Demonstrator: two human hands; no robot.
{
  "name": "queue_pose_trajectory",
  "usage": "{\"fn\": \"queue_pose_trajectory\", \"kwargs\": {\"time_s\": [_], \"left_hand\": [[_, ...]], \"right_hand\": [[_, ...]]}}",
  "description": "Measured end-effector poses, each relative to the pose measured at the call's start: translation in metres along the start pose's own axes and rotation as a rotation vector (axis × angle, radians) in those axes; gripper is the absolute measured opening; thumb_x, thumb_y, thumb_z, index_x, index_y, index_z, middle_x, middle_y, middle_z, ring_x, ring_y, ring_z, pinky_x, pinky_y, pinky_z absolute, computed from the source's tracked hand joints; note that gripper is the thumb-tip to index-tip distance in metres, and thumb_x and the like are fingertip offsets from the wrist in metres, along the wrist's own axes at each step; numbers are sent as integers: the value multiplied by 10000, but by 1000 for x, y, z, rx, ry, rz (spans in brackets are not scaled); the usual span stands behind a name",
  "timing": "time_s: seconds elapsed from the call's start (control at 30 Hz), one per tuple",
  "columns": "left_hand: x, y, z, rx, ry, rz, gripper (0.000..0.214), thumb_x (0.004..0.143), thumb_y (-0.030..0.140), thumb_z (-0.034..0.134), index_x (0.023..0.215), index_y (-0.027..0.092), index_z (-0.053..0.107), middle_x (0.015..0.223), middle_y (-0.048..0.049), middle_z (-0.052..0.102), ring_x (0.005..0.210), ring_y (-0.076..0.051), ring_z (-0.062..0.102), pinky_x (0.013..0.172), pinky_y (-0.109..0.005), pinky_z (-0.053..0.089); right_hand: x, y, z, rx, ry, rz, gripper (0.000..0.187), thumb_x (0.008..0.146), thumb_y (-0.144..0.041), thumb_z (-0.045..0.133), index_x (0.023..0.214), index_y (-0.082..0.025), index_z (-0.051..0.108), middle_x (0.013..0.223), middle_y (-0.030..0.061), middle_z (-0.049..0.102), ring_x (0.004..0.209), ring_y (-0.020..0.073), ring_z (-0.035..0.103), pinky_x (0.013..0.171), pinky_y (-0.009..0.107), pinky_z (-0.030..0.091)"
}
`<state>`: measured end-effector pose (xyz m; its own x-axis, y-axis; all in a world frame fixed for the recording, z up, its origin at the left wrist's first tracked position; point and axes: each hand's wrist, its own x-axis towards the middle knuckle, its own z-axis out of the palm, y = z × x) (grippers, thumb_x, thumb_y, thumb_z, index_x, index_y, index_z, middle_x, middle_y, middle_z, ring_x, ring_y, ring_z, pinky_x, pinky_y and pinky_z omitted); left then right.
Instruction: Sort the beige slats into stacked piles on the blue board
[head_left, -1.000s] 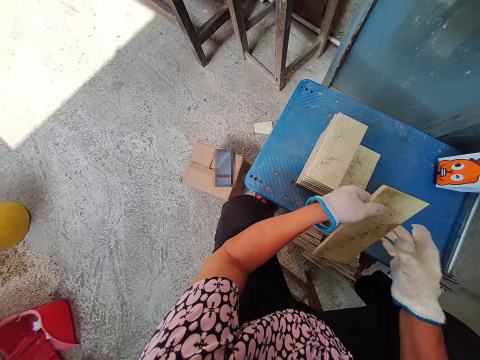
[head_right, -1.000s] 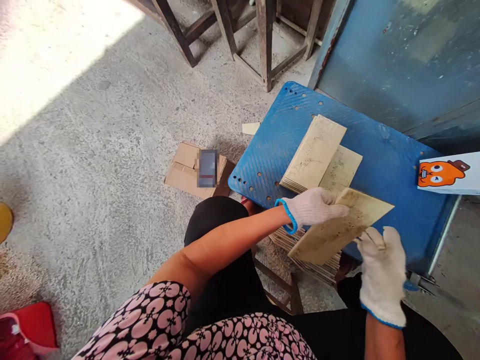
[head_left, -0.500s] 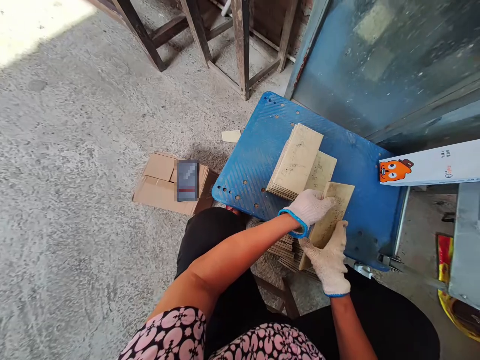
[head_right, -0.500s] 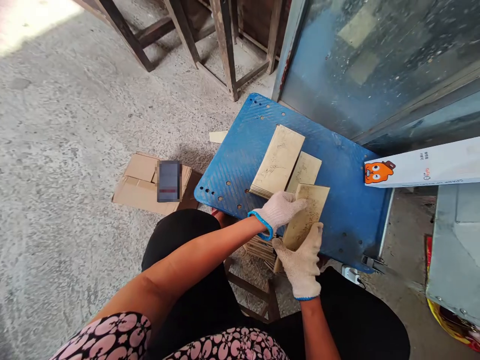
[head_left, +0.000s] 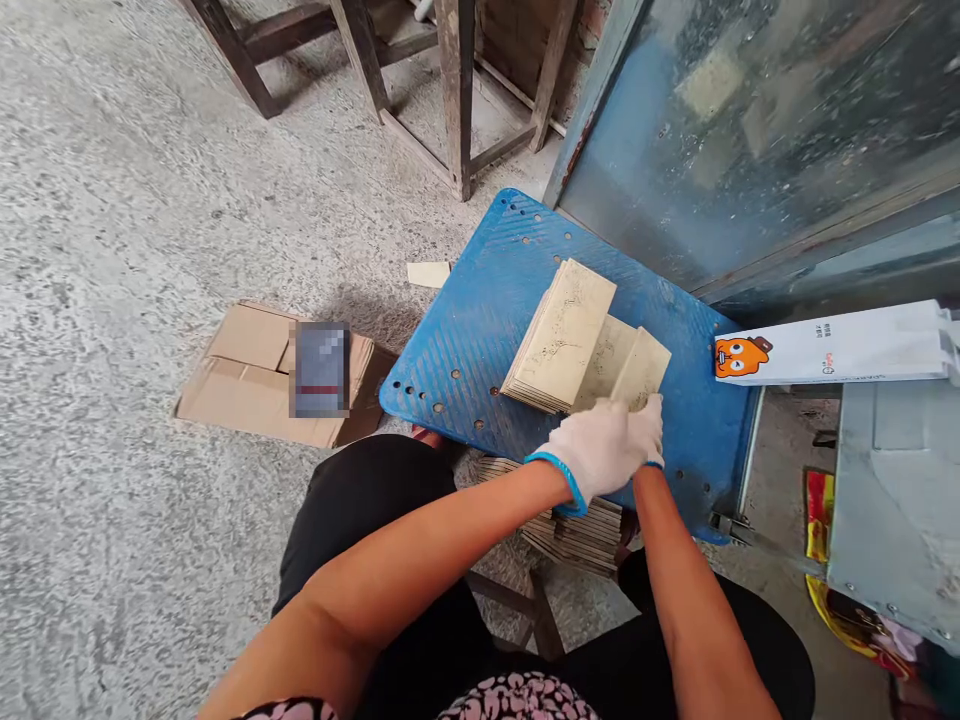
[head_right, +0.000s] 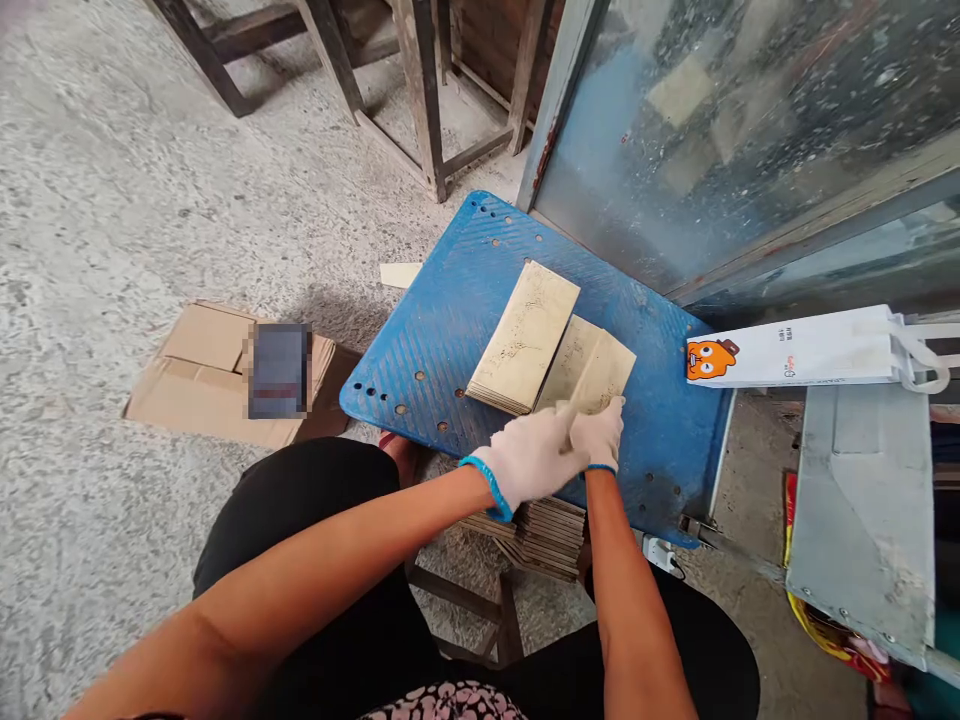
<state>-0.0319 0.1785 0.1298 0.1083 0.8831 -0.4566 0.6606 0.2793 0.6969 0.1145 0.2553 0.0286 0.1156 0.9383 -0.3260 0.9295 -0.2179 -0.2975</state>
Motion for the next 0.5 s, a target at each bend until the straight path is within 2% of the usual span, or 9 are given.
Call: {"fn": "queue_pose_trajectory", "kwargs": {"time_s": [0.07,0.13,0.2,0.27,0.33,0.5], "left_hand": [[-13,-4,8,127,-107,60,461,865,452,574,1210,148,608,1100,-173,694,976,-345,694,747,-405,532],[-24,-10,20,293,-234,138,372,857,317,611,1152,97,669,1050,-216,707,961,-361,695,760,-434,521],[-32,-18,35,440,-380,186,294,820,152,626,1084,64,722,1009,-247,722,959,-378,692,787,-469,500],[-37,-24,47,496,-495,179,292,770,83,656,1044,51,753,964,-267,732,947,-409,686,775,-492,480],[-39,-27,53,475,-507,186,313,755,87,673,1052,43,759,952,-284,732,927,-418,684,758,-489,465],[-39,-26,50,522,-358,246,424,836,55,530,1226,25,694,1130,-315,693,1032,-409,666,880,-575,426]], "right_hand": [[10,-17,2,-19,-16,125,1208,671,-609,710,1561,-28,134,1355,269,508,1238,389,560,1002,458,475],[17,-33,5,-36,-27,212,1241,621,-562,778,1563,-56,148,1404,276,484,1293,376,519,1052,422,451],[23,-45,11,-42,-26,221,1244,614,-537,797,1561,-65,144,1414,282,477,1305,373,509,1059,430,447],[29,-51,18,-58,-26,234,1254,614,-532,801,1563,-67,126,1414,291,470,1305,377,506,1051,445,449],[35,-54,25,-78,-25,248,1266,619,-546,798,1565,-62,109,1414,303,457,1303,385,504,1039,453,453],[46,-60,36,-96,5,280,1222,662,-564,772,1564,-77,107,1412,309,440,1289,396,512,1026,476,453]]}}
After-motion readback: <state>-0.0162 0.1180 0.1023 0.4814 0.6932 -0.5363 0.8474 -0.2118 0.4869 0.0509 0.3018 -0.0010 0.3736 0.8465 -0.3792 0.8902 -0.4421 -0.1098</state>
